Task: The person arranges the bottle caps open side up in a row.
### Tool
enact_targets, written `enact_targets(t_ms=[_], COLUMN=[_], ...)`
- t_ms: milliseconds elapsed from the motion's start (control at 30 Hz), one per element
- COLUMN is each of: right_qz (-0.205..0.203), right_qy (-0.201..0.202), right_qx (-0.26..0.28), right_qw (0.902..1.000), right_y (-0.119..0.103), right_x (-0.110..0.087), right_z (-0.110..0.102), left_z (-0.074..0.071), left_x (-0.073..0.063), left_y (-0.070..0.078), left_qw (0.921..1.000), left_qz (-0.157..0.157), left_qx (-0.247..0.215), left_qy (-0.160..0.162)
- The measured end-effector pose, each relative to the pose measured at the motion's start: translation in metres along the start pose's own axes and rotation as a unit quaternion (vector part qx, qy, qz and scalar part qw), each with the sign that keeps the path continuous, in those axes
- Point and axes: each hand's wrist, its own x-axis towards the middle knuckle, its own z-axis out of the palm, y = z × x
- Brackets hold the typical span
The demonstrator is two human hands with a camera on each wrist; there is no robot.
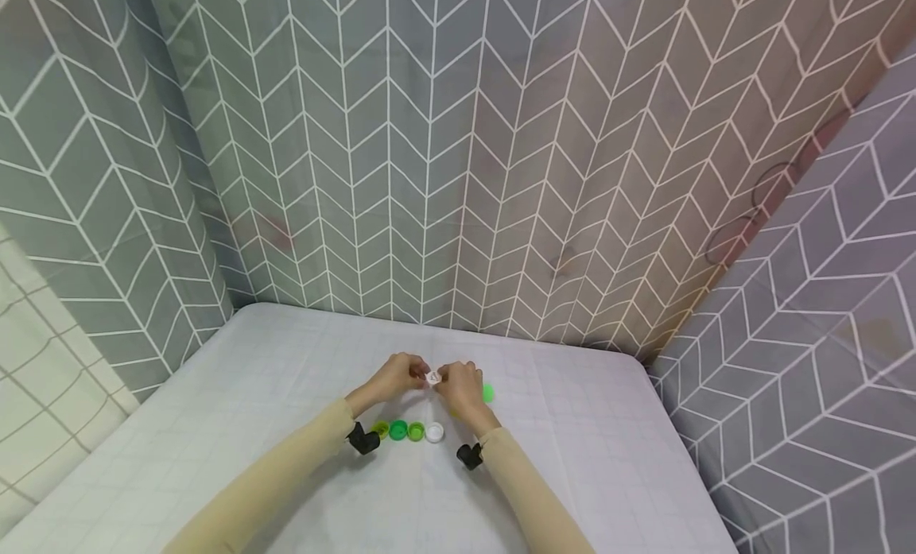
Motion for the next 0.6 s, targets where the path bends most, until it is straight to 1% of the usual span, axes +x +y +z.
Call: enact_targets(t_ms=[167,267,500,600], right_qz=[-0.016,-0.016,-0.017,-0.022], right_qy=[0.006,0.007,0.013,0.018], right_qx=[0.009,0.015,0.012,0.024], right_qw=[0.9998,0.9997,0.9997,0.9993], right_y=[0.000,0.000,0.003,0.003], right_x=[-0.013,-0.018,-0.023,-0.025], right_z=[-0.006,-0.007,-0.004,-0.003], left_z=[-0.002,-0.003,0.001,0.004], left_x=[-0.010,-0.014,-0.020,-0.021], left_y=[0.008,0.011,0.009,0.008], left_qw=[0.9999,0.9998,0.9987,0.9983], left_qz=[0.012,0.016,0.050,0.056], left_qx=[-0.002,-0.006,-0.009,-0.009], left_qy=[-0.011,-0.007,0.007,0.014])
